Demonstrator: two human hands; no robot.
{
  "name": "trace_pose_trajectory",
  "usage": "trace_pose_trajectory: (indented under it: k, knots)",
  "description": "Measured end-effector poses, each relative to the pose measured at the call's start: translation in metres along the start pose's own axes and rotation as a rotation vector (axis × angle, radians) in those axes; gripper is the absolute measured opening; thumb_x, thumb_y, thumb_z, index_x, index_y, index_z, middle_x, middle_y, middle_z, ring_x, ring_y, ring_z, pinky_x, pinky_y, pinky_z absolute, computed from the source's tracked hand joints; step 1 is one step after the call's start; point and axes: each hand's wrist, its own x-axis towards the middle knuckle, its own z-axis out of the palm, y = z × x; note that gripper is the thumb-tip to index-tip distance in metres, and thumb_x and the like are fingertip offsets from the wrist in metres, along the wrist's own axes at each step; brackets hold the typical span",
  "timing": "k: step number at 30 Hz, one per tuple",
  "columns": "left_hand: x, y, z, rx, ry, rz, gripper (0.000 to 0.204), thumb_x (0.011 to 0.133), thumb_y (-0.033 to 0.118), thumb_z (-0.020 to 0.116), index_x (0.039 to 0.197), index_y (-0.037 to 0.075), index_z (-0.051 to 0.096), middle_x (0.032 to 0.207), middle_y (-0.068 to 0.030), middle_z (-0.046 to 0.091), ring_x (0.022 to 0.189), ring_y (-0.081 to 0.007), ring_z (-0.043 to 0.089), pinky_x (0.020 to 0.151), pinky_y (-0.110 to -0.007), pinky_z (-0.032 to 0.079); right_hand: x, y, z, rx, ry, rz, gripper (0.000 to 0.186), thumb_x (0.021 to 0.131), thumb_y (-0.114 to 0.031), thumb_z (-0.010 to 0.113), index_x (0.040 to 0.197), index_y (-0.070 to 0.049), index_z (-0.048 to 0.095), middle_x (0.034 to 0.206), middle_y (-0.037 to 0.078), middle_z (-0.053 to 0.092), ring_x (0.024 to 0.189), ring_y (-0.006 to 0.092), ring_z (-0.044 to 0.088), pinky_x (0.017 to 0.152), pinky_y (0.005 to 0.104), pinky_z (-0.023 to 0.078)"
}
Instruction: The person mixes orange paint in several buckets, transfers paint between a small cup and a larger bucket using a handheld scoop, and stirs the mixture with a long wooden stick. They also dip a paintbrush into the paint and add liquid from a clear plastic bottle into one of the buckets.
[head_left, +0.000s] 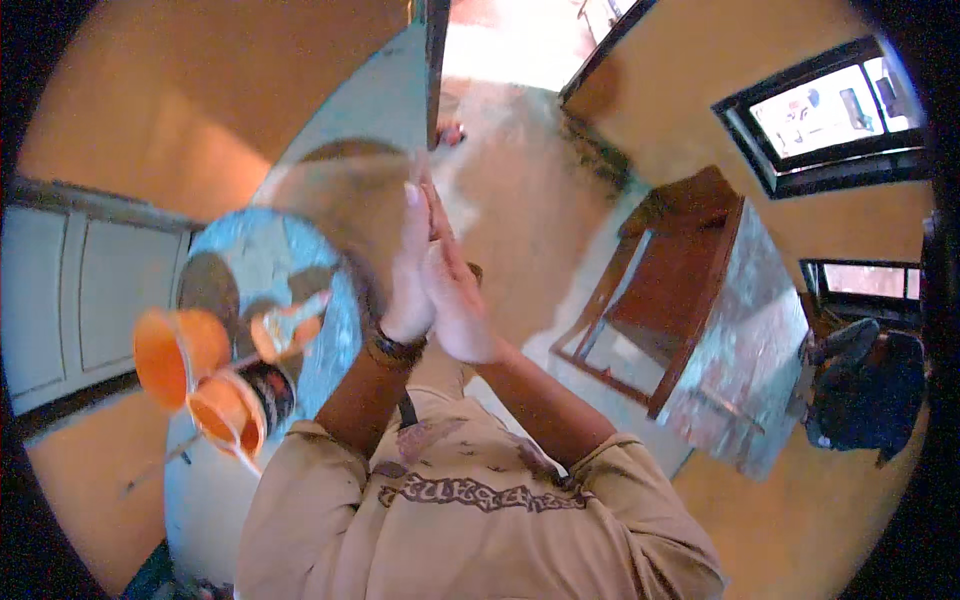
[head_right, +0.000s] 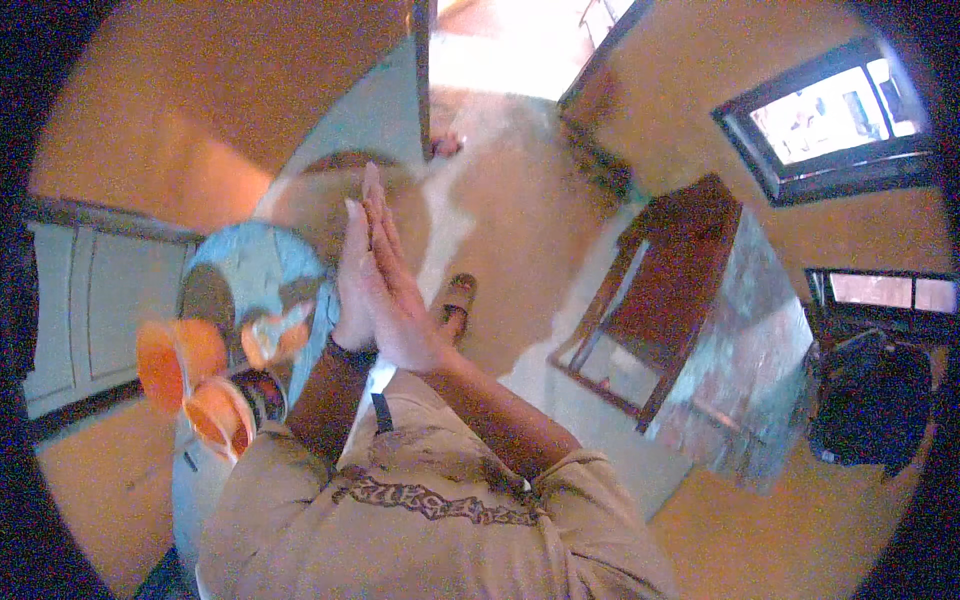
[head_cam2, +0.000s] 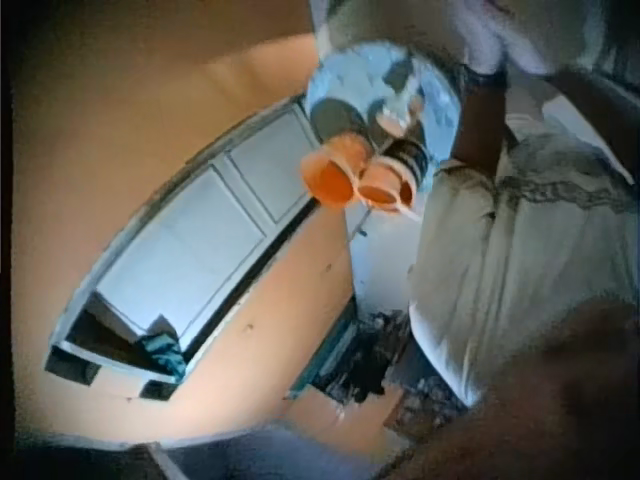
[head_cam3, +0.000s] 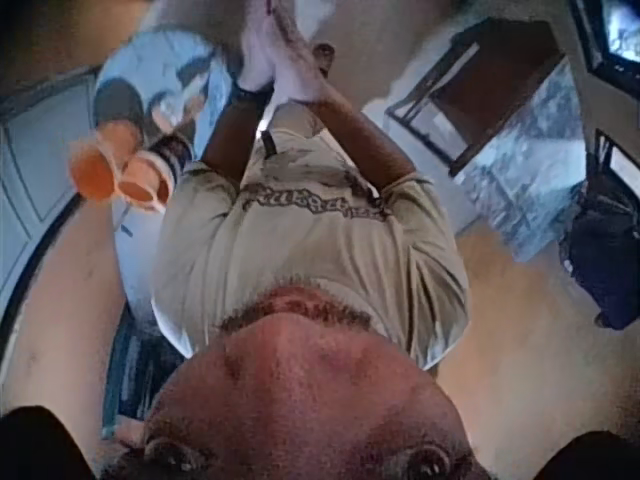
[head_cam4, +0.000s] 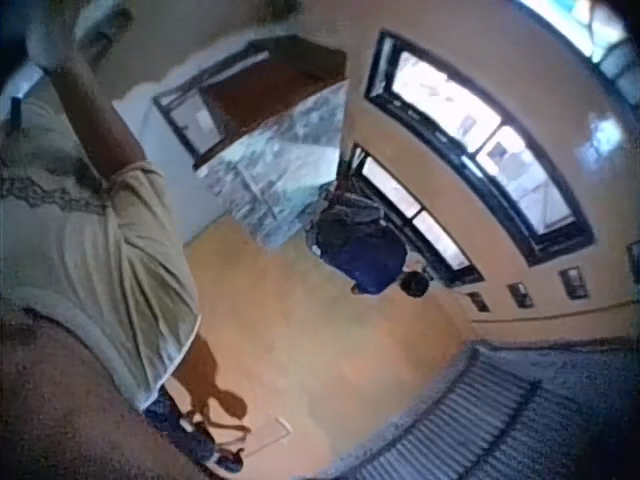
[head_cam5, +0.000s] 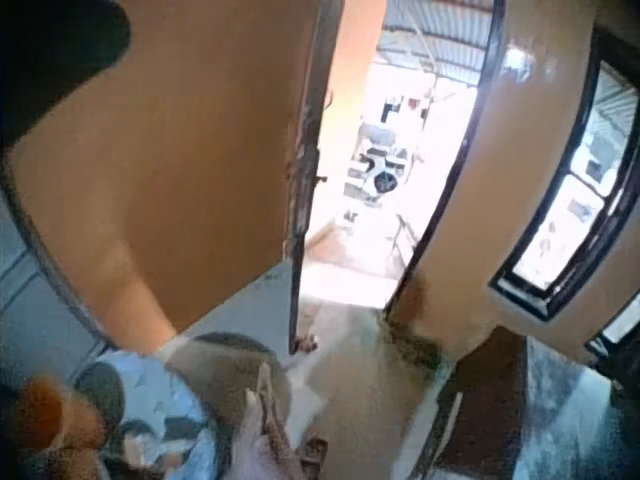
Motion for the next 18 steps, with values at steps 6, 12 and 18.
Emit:
trace_pose_trajectory:
  k: [6, 12, 18]
  knots:
    - [0.153, 0.078, 0.112, -0.483, -0.166, 0.265, 0.049, 0.098, 0.025, 0.024, 0.139, 0.0, 0.015, 0.146, -0.0095, 0.015, 0.135, -0.0183, 0.011, 0.109, -0.029, 0.009, 0.13, -0.029, -0.155, -0.12, 0.269, 0.045, 0.055, 0.096, -0.034, 0.029, 0.139, 0.0, 0.018, 0.147, 0.011, 0.013, 0.135, 0.0208, 0.011, 0.109, 0.033, 0.006]
    - [0.338, 0.103, 0.158, -0.237, -0.221, 0.148, 0.051, 0.098, 0.03, 0.02, 0.14, 0.0, 0.012, 0.146, -0.0089, 0.015, 0.135, -0.018, 0.01, 0.109, -0.029, 0.01, 0.258, -0.092, -0.254, -0.43, 0.227, -0.392, 0.053, 0.096, -0.03, 0.027, 0.138, 0.002, 0.021, 0.147, 0.012, 0.013, 0.136, 0.0216, 0.01, 0.109, 0.0329, 0.004]
    - [0.524, 0.133, 0.211, -0.623, -0.176, -0.118, 0.051, 0.098, 0.03, 0.018, 0.14, 0.002, 0.014, 0.143, -0.0073, 0.022, 0.132, -0.0189, 0.02, 0.108, -0.031, 0.016, 0.442, -0.126, -0.377, -0.185, 0.234, -0.285, 0.049, 0.096, -0.03, 0.03, 0.139, -0.005, 0.024, 0.145, 0.013, 0.02, 0.136, 0.0243, 0.012, 0.108, 0.0326, 0.01]
